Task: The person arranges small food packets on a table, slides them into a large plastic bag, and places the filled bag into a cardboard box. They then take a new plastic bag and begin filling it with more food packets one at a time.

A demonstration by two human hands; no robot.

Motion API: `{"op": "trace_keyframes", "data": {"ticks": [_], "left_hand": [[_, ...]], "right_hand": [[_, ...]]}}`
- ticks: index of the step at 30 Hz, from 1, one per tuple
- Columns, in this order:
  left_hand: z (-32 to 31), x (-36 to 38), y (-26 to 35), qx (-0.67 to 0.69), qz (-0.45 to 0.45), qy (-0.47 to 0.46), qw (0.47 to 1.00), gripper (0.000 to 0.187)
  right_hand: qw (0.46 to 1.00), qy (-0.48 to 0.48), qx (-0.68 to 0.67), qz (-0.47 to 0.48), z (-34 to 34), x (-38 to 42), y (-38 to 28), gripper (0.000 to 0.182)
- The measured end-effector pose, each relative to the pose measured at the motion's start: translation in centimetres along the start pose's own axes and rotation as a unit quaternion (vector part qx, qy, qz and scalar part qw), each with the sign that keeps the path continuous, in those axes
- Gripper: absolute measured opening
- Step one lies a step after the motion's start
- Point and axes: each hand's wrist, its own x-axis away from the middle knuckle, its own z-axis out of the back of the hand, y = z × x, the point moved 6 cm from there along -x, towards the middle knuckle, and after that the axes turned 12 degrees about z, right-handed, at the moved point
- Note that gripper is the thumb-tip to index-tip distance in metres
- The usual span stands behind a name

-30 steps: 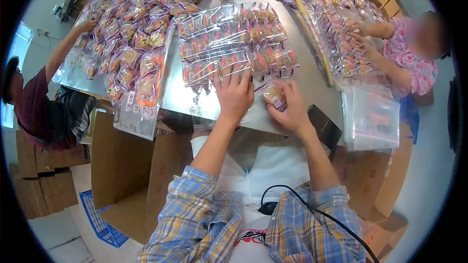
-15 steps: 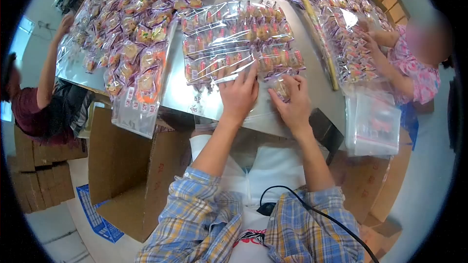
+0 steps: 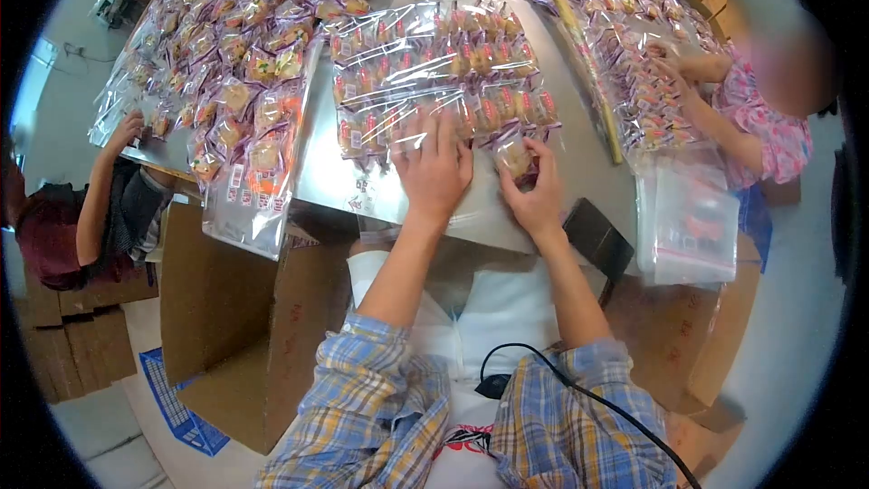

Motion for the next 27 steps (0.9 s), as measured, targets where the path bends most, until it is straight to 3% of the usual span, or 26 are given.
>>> {"op": "trace_keyframes", "data": {"ticks": [2, 8, 17, 23, 27], "left_hand": [[-0.1, 0.1, -0.2, -0.008, 0.003, 0.001, 1.000, 0.034], [0.5, -0.2, -0.2, -0.027, -0.002, 0.009, 1.000, 0.049], [0.7, -0.2, -0.2, -0.013, -0.006, 0.008, 1.000, 0.035], [0.1, 0.0, -0.4, -0.028, -0.017, -0.002, 0.999, 0.027], [-0.3, 0.2, -0.4, -0.055, -0.025, -0.019, 0.998, 0.024]], "right_hand": [[0.999, -0.001, -0.031, -0.043, -0.2, 0.4, 1.0, 0.057], [0.998, -0.007, -0.050, -0.036, 0.0, 0.8, 0.6, 0.056], [0.996, -0.039, 0.007, 0.086, -0.2, 0.1, -1.1, 0.049], [0.998, -0.023, -0.013, 0.061, 0.2, 0.3, -0.8, 0.050], [0.995, -0.013, -0.078, -0.064, 1.4, 1.3, 0.4, 0.050]]}}
